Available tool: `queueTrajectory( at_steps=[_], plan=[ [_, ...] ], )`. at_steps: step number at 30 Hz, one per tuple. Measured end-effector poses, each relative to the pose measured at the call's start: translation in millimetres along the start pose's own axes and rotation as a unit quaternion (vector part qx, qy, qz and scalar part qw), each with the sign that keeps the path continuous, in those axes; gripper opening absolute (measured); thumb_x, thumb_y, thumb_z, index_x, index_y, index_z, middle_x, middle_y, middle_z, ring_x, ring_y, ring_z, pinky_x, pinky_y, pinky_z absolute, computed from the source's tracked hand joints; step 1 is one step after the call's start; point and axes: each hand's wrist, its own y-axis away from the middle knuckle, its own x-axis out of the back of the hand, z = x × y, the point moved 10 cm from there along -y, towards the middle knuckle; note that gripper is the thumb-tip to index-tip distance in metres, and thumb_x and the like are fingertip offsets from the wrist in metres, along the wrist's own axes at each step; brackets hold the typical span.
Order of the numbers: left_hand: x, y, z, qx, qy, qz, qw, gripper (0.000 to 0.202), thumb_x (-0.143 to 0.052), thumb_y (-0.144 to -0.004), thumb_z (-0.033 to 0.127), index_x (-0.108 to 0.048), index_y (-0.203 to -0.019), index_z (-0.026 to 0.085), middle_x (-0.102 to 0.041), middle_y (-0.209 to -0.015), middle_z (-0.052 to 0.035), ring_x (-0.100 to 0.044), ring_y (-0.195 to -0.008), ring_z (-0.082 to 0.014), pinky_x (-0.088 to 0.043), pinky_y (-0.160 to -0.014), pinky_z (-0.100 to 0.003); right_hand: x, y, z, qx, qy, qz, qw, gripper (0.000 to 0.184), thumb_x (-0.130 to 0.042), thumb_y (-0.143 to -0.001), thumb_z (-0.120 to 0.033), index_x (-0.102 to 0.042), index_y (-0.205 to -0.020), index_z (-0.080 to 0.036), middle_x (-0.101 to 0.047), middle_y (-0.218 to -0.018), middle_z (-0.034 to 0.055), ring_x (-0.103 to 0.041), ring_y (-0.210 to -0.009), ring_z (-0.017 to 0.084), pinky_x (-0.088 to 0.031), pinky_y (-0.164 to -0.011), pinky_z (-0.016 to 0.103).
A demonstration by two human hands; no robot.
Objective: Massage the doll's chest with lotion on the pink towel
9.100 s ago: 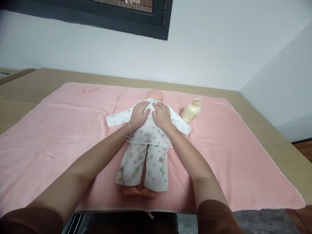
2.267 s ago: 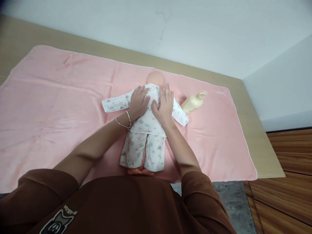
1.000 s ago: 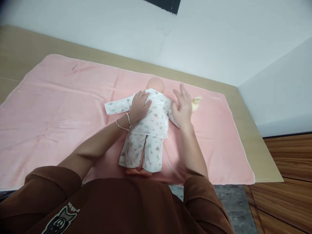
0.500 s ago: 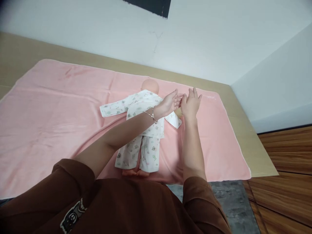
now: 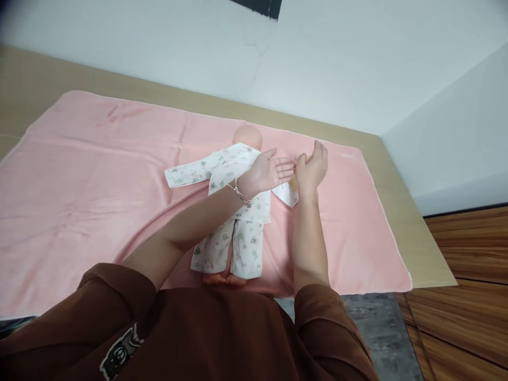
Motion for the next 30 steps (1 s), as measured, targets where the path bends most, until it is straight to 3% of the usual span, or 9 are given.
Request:
queueTrajectory(
  at_steps=[5, 8, 10, 14, 18, 21, 26, 28, 30],
  plan=[
    [28.1, 43, 10, -0.018, -0.025, 0.005, 1.0, 0.074, -0.01, -0.096, 0.056, -0.05, -0.143, 0.016, -0.058, -0.145, -0.0155, -0.053, -0.138, -0.0264, -0.049, -0.111, -0.047, 1, 2, -1, 0.004, -0.016, -0.055, 0.998, 0.067, -0.053, -0.078, -0.03, -0.046, -0.143, -0.014, -0.037, -0.156, 0.0197, -0.034, -0.148, 0.033, -0.029, -0.118, 0.062],
    [38.7, 61, 17, -0.015, -0.021, 0.011, 1.0, 0.071, -0.009, -0.097, 0.049, -0.045, -0.146, 0.013, -0.053, -0.149, -0.0162, -0.054, -0.137, -0.0253, -0.049, -0.111, -0.045, 21, 9, -22, 0.021, -0.038, -0.022, 0.999, 0.076, -0.054, -0.08, -0.033, -0.035, -0.151, -0.017, -0.024, -0.164, 0.0175, -0.017, -0.155, 0.035, -0.02, -0.119, 0.068],
    [40.2, 69, 24, -0.024, -0.051, 0.014, 0.998, 0.07, -0.008, -0.098, 0.047, -0.047, -0.145, 0.014, -0.057, -0.146, -0.0161, -0.056, -0.136, -0.0269, -0.05, -0.109, -0.048, 31, 20, -51, 0.048, -0.068, -0.009, 0.996, 0.07, -0.049, -0.086, -0.034, -0.034, -0.153, -0.021, -0.024, -0.165, 0.0139, -0.018, -0.155, 0.033, -0.021, -0.12, 0.066],
    [31.4, 88, 43, -0.058, -0.133, 0.011, 0.989, 0.072, -0.005, -0.099, 0.053, -0.054, -0.138, 0.02, -0.066, -0.135, -0.0134, -0.056, -0.135, -0.0298, -0.048, -0.111, -0.051, 7, 55, -124, 0.101, -0.15, -0.138, 0.974, 0.055, -0.033, -0.099, -0.04, -0.033, -0.153, -0.03, -0.026, -0.166, 0.0093, -0.027, -0.153, 0.03, -0.028, -0.12, 0.063],
    [25.1, 112, 69, -0.105, -0.198, 0.016, 0.974, 0.081, -0.004, -0.096, 0.069, -0.055, -0.137, 0.022, -0.068, -0.131, -0.0105, -0.049, -0.14, -0.0327, -0.041, -0.116, -0.053, -3, 81, -187, 0.168, -0.109, -0.193, 0.961, 0.059, -0.024, -0.103, -0.049, -0.019, -0.159, -0.031, -0.009, -0.171, 0.007, -0.002, -0.158, 0.032, -0.003, -0.122, 0.07],
    [31.5, 124, 98, -0.182, -0.285, 0.085, 0.937, 0.083, -0.001, -0.096, 0.07, -0.051, -0.14, 0.022, -0.066, -0.133, -0.0094, -0.042, -0.145, -0.0329, -0.04, -0.117, -0.051, -1, 93, -216, 0.194, -0.095, -0.206, 0.954, 0.065, -0.023, -0.103, -0.051, -0.004, -0.161, -0.029, -0.003, -0.171, 0.0071, 0.007, -0.157, 0.032, -0.001, -0.123, 0.069],
    [34.7, 126, 125, -0.267, -0.441, 0.209, 0.831, 0.076, 0.014, -0.103, 0.041, -0.046, -0.147, 0.025, -0.058, -0.14, -0.0076, -0.032, -0.152, -0.0272, -0.043, -0.112, -0.052, 1, 114, -238, 0.233, -0.147, -0.228, 0.934, 0.07, -0.024, -0.103, -0.049, 0.012, -0.16, -0.029, 0.003, -0.171, 0.0037, 0.01, -0.157, 0.03, -0.007, -0.126, 0.064],
    [32.2, 121, 119, -0.265, -0.447, 0.213, 0.827, 0.077, 0.015, -0.103, 0.039, -0.045, -0.148, 0.023, -0.058, -0.139, -0.0084, -0.032, -0.152, -0.0279, -0.044, -0.11, -0.053, -3, 114, -235, 0.248, -0.159, -0.244, 0.924, 0.072, -0.023, -0.103, -0.052, 0.015, -0.159, -0.03, 0.0, -0.171, 0.0034, 0.009, -0.157, 0.029, -0.009, -0.127, 0.062],
    [27.5, 116, 107, -0.251, -0.419, 0.186, 0.852, 0.077, 0.012, -0.103, 0.045, -0.046, -0.148, 0.023, -0.061, -0.136, -0.0086, -0.035, -0.15, -0.0283, -0.045, -0.11, -0.051, -3, 104, -222, 0.238, -0.162, -0.234, 0.929, 0.065, -0.015, -0.104, -0.053, 0.014, -0.16, -0.033, -0.004, -0.171, 0.0024, 0.007, -0.158, 0.027, -0.008, -0.128, 0.06]
  ],
)
